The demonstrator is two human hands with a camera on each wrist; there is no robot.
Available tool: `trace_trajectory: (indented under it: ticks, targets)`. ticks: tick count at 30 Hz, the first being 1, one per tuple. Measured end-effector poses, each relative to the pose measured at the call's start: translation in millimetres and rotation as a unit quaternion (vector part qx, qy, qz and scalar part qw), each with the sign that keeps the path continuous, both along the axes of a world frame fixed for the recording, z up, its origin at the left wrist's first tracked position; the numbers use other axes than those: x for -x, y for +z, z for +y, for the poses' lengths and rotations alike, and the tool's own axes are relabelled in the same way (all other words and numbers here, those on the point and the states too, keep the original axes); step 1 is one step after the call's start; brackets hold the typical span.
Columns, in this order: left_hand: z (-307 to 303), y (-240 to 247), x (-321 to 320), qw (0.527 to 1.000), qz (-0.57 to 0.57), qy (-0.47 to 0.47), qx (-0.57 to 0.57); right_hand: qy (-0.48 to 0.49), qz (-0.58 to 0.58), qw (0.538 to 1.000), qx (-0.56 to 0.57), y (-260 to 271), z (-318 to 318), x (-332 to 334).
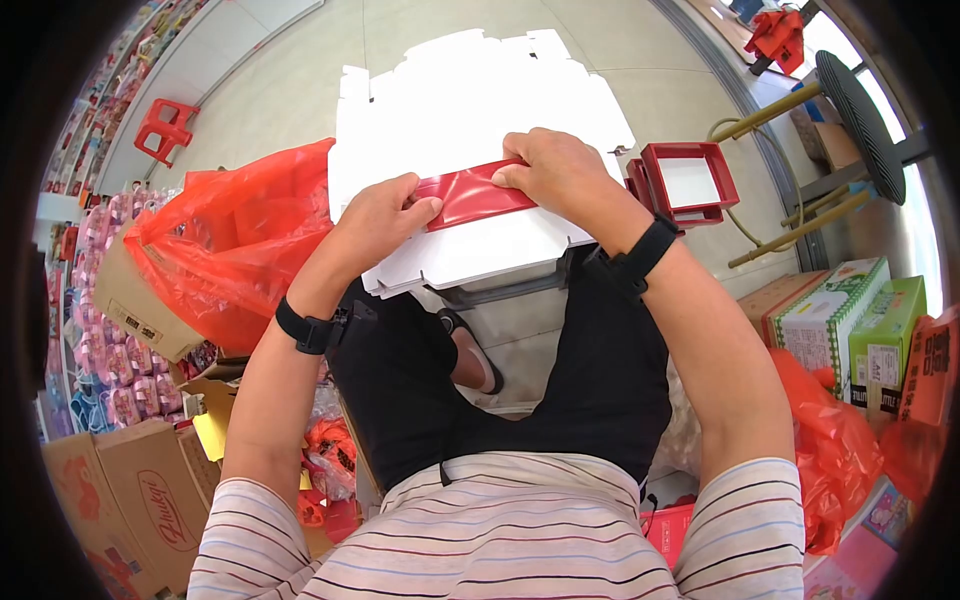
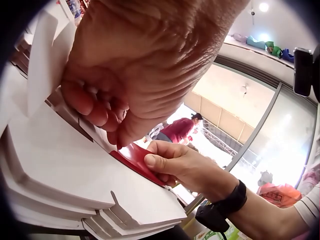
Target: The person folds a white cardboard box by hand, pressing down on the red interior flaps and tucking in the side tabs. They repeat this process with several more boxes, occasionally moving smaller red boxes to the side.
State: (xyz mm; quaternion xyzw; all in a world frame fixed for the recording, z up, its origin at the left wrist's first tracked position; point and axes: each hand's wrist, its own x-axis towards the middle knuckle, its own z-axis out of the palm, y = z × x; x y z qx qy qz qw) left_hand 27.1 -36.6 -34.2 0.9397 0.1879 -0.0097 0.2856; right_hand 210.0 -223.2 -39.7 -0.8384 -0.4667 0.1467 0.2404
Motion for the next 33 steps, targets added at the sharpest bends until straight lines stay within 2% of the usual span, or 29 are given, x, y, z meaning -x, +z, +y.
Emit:
trace_trajectory:
  ticks: [6, 15, 18, 21, 24, 25, 28, 32, 33]
  targets:
    - [-1.5, 0.4, -0.9, 1.0, 0.001, -0.008, -0.005, -0.002, -0.009, 0.999, 0.033, 4.8, 1.0, 1.6]
    - [-6.1, 5.1, -2.1, 0.999, 0.02, -0.014, -0.042, 0.0, -0.01, 1.0, -0.011, -0.2, 0.3, 3.2]
    - [-12.0, 5.0, 4.5, 0.998, -0.057, 0.029, 0.005, 0.0, -0.01, 1.0, -0.012, 0.1, -0.1, 3.1]
    - [-16.8, 4.2, 7.8, 0.998, -0.051, 0.017, -0.043, -0.003, -0.005, 1.0, -0.01, 1.5, 0.5, 2.5]
    - [-17.9, 12.1, 13.2, 0.996, -0.06, -0.044, -0.055, -0.028, -0.008, 0.998, -0.055, 1.4, -2.5, 8.2]
    - [-16.9, 9.1, 13.5, 0.987, -0.1, -0.073, -0.098, -0.019, -0.007, 0.998, -0.064, -3.2, -3.4, 6.1]
    - [-11.9, 4.3, 8.9, 0.972, -0.124, -0.131, -0.151, 0.0, -0.016, 0.999, -0.05, -3.4, -9.8, 5.4]
    - [-8.0, -3.5, 7.9, 0.95, -0.143, -0.176, -0.213, 0.089, 0.005, 0.992, -0.089, 5.2, -26.1, 7.2]
    - [-6.9, -0.8, 8.1, 0.95, -0.149, -0.178, -0.207, 0.09, -0.033, 0.99, -0.1, 8.0, -28.7, 11.2]
